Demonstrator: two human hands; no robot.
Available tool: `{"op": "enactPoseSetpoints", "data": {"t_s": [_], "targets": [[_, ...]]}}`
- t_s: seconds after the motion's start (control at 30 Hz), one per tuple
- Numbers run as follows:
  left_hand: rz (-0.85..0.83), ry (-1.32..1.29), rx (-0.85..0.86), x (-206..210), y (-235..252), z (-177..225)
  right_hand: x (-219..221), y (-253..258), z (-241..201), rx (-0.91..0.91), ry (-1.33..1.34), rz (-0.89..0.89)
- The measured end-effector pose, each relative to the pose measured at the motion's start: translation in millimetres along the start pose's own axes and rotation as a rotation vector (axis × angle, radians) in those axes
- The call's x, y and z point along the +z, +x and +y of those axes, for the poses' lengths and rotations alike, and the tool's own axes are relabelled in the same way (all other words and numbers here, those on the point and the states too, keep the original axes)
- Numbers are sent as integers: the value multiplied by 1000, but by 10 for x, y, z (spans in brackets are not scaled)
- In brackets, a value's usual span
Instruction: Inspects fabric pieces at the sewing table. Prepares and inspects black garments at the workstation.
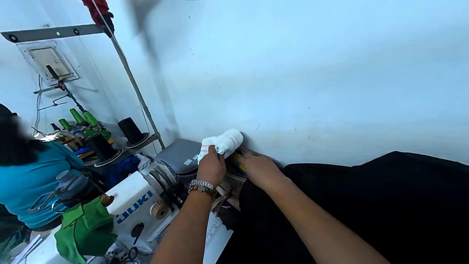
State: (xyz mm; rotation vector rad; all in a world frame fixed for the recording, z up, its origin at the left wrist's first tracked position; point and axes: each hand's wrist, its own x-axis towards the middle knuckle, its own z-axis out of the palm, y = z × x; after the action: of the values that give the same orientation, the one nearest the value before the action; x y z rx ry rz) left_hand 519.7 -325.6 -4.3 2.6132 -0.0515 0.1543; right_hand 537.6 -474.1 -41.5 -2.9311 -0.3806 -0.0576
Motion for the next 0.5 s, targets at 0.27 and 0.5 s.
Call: {"op": "enactPoseSetpoints", "data": {"t_s": [0.27,0.5], "targets": [[51,-120,-82,52,43,-45,16,149,-153,163,77,-21],[45,-154,-92,63,117,-71,54,231,-145,173,85,86]]}}
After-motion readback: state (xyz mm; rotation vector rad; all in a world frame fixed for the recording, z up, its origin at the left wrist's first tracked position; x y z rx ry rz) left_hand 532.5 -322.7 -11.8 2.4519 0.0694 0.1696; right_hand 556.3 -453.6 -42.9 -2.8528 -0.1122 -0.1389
